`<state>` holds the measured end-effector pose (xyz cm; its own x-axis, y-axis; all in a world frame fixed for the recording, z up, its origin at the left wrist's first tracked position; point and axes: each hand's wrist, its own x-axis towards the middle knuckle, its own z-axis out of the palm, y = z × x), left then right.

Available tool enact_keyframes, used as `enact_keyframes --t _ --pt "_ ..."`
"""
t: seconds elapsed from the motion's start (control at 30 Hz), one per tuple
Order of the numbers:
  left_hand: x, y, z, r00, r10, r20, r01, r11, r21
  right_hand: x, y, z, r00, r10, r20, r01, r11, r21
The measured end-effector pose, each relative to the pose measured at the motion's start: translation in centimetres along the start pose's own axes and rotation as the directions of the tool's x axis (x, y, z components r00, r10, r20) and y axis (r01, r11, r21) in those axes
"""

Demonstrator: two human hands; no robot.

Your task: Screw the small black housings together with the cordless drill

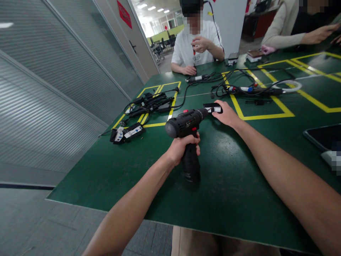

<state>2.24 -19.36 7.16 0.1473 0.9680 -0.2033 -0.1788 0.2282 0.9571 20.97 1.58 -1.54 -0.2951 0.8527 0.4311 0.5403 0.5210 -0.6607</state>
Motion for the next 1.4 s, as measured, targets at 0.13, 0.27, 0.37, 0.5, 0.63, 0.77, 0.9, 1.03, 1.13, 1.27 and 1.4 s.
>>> enact_keyframes --t 0.13,0.27,0.37,0.5,0.63,0.77,0.9,1.03,1.13,1.27,1.4 --pt "0.0 -0.01 -0.01 1.0 -0.002 -0.002 0.002 1.0 -0.008 -0.02 -0.07 -0.04 1.0 0.005 -0.001 -0.005 1.0 0.007" --pt "0.0 -0.1 -0.05 1.0 0.003 0.005 -0.003 1.0 -0.021 -0.02 -0.12 -0.05 1.0 0.008 0.004 -0.008 1.0 -0.004" --pt "-0.03 -0.16 -0.04 1.0 0.01 -0.001 -0.01 1.0 -0.01 -0.04 -0.13 -0.03 1.0 -0.005 -0.004 0.004 1.0 -0.014" --pt "-0.04 -0.13 0.01 1.0 0.006 -0.01 -0.006 1.0 -0.003 -0.04 -0.09 0.04 1.0 -0.018 -0.019 0.018 1.0 -0.008" --pt "-0.03 -0.06 0.04 1.0 -0.001 -0.012 0.001 1.0 0.0 0.01 0.01 0.1 1.0 -0.01 -0.015 0.01 1.0 -0.004" --pt "-0.04 -0.09 0.04 1.0 0.004 -0.003 -0.004 1.0 -0.003 0.04 0.07 0.12 1.0 -0.008 -0.015 0.008 1.0 -0.003" --pt "-0.08 -0.13 0.05 1.0 0.01 0.002 -0.01 1.0 -0.006 0.04 0.04 0.11 1.0 -0.003 -0.016 0.003 1.0 -0.007" --pt "-0.05 -0.08 0.07 1.0 0.006 0.002 -0.006 1.0 -0.007 0.03 -0.03 0.03 1.0 0.006 -0.006 -0.006 1.0 -0.007" --pt "0.01 -0.06 0.07 1.0 -0.001 -0.003 0.001 1.0 -0.012 0.04 -0.04 -0.01 1.0 0.007 0.002 -0.007 1.0 -0.003" --pt "0.05 -0.06 0.04 1.0 0.003 0.003 -0.003 1.0 -0.015 0.09 0.04 0.06 1.0 0.001 -0.003 -0.001 1.0 0.0" --pt "0.05 -0.03 0.06 1.0 0.002 -0.001 -0.002 1.0 -0.015 0.08 0.07 0.17 1.0 -0.008 -0.011 0.008 1.0 -0.014"
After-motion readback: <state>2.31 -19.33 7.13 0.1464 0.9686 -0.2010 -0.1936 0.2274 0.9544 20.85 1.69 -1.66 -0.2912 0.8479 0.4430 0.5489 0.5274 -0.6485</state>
